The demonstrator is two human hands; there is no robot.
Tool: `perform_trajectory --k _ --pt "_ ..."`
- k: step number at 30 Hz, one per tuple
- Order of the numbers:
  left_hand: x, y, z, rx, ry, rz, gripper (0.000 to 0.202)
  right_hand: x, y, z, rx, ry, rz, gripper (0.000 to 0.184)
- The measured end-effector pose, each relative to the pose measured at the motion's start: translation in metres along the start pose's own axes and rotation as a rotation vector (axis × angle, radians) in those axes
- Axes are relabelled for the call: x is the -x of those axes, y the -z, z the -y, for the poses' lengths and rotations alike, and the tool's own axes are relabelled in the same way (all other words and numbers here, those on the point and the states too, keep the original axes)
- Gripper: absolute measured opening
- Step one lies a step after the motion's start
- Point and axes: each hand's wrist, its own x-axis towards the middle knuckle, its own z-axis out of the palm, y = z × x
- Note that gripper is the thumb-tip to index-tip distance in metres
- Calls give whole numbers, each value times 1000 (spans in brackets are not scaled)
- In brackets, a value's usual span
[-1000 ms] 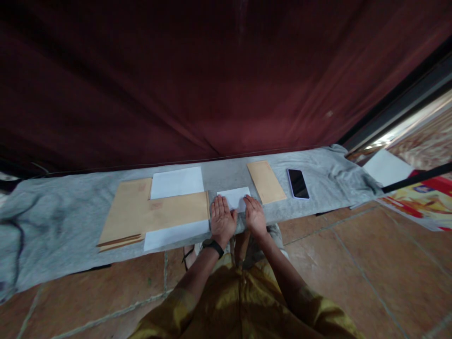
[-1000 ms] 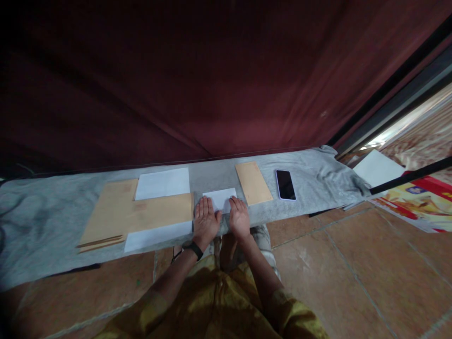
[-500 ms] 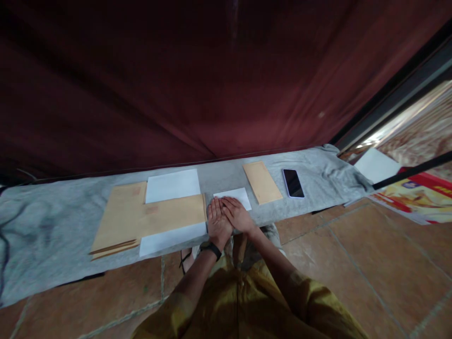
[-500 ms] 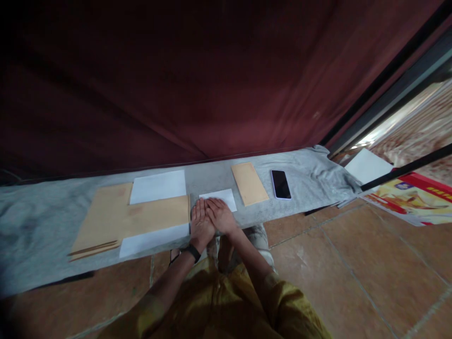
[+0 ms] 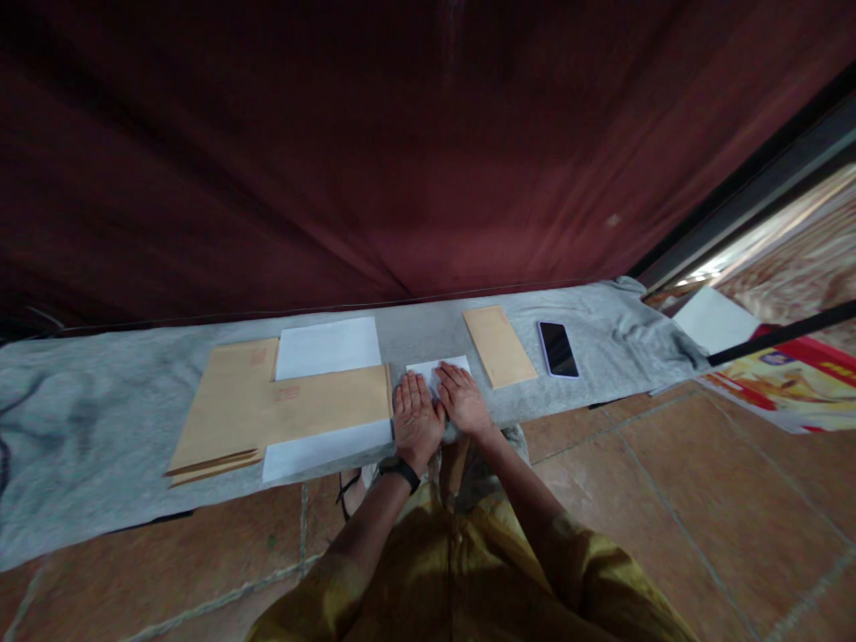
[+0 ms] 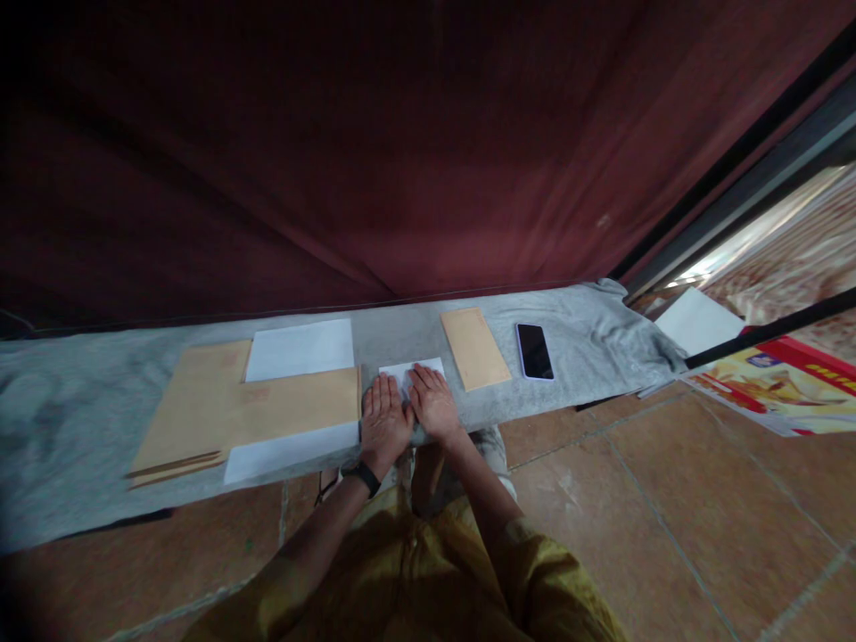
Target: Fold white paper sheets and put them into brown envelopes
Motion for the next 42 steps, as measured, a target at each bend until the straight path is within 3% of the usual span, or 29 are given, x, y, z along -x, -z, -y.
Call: perform_trajectory --k 6,11,20,27,32,36,39,42 --pt "1 -2 1 30 6 -33 67 8 -2 -3 121 -79 4 46" --pt "16 2 4 18 -5 -27 68 12 -4 -4 195 -99 -8 49" --pt "56 20 1 -37 -48 51 71 14 -8 -4 235 -86 -52 55" --pt "65 34 9 8 -108 109 61 17 -11 -6 190 -50 -97 65" --pt "55 60 35 117 -257 114 49 17 -11 -4 174 -64 -98 65" --pt "21 87 75 41 -143 145 75 17 -10 -4 182 -63 -93 64" --pt "-11 102 110 -48 -29 335 97 17 -10 -4 189 -63 -88 64" --pt "-35 111 133 -81 -41 551 108 17 -11 -4 189 -68 -94 64"
